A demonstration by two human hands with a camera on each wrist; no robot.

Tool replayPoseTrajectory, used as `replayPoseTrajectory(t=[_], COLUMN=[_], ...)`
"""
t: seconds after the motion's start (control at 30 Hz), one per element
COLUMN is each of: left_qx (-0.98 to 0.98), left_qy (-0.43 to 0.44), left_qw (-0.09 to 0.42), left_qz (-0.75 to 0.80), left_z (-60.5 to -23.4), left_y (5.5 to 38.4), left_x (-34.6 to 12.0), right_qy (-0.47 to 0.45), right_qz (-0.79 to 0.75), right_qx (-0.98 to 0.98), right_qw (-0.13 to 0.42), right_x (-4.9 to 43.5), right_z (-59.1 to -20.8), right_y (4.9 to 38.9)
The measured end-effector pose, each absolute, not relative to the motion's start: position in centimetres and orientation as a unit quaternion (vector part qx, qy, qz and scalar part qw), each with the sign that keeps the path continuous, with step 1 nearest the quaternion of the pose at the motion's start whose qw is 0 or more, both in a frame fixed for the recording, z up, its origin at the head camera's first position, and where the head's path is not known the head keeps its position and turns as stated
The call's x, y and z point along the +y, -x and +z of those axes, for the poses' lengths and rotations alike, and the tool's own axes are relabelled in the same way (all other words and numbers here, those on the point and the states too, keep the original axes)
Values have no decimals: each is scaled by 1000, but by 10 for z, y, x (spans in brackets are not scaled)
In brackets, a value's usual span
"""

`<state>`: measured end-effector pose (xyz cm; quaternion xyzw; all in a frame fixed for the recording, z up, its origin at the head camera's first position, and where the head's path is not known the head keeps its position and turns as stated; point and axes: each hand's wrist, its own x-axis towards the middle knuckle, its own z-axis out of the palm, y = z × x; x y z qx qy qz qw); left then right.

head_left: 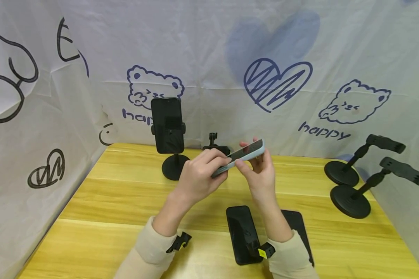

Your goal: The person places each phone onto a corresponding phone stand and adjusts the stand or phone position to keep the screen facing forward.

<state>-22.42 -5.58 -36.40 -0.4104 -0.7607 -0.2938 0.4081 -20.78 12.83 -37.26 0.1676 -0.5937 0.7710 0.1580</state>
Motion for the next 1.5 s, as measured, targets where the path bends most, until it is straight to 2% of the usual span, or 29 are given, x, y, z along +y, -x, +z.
replayPoseTrajectory(t=[0.23,0.37,0.67,1.03,1.3,1.5], left_qx=[-770,-772,-762,-771,-767,-761], left_qy=[409,406,385,383,389,388], left_qw=[376,337,172,37,23,78], left_qz=[-314,-355,-491,-507,-509,-514], left_z=[-364,-364,-359,-360,-360,-361], left_y=[222,222,221,224,223,223], left_x=[-52,-51,-58,-63,-64,-63], right_qy=[-169,-180,-229,-339,-380,-386], right_qz=[778,782,779,767,752,760], right_qx=[-577,-566,-550,-522,-517,-505], right_qw=[181,190,197,156,152,138], right_x=[128,129,146,159,160,160], right_z=[-373,-372,-373,-366,-365,-365], right_y=[209,209,212,213,215,214])
